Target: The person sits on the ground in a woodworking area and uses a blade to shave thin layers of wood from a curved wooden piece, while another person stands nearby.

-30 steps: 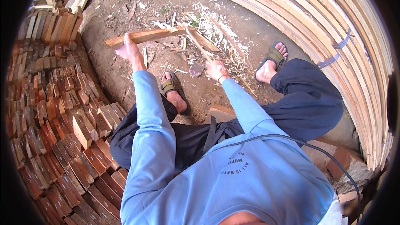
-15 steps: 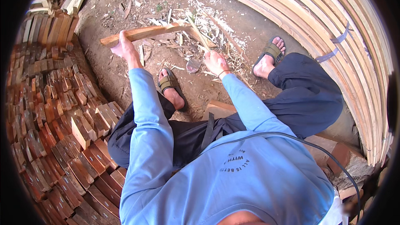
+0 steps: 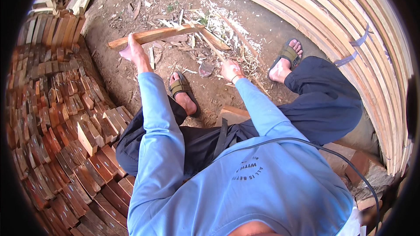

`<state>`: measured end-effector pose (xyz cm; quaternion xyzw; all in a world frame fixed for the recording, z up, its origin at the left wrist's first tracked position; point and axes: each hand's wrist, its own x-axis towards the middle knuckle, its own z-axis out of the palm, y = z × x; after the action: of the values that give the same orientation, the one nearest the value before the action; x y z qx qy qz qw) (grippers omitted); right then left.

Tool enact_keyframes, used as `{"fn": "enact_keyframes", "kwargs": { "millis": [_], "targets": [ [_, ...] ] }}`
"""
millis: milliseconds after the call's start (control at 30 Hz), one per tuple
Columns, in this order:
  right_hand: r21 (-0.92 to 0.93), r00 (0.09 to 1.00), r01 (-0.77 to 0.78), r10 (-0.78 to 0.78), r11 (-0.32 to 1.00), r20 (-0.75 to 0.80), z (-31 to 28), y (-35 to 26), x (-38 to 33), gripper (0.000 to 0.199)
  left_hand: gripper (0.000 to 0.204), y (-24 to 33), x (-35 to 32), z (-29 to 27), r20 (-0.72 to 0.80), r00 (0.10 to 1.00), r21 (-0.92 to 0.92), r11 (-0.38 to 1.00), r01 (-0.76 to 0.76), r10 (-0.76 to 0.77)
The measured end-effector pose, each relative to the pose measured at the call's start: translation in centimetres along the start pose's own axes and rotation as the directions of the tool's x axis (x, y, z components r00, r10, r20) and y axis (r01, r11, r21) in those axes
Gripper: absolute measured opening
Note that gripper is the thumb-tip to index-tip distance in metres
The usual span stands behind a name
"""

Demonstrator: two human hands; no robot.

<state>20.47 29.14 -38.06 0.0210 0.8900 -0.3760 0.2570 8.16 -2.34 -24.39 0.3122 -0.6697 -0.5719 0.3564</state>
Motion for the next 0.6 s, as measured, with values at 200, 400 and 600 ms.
{"fn": "enact_keyframes", "kwargs": {
  "millis": [200, 400, 600],
  "targets": [
    [0.076, 0.962, 0.147, -0.125, 0.986, -0.244, -3.3, -3.8, -2.0, 0.027, 0.045, 0.0, 0.0, 0.0, 0.006, 0.995, -0.073, 0.993, -0.097, 0.098],
    [0.029, 0.999, -0.029, 0.029, 0.999, 0.021, -2.3, -2.3, -1.2, 0.037, 0.043, 0.4, -0.5, -0.1, 0.003, 0.993, -0.051, 0.992, -0.116, 0.116],
    [-0.051, 0.997, -0.020, 0.016, 0.999, -0.069, 2.3, 3.7, 1.6, 0.039, 0.043, 1.6, -1.3, 1.5, 0.012, 0.999, -0.066, 0.997, -0.031, 0.032]
  ]
}}
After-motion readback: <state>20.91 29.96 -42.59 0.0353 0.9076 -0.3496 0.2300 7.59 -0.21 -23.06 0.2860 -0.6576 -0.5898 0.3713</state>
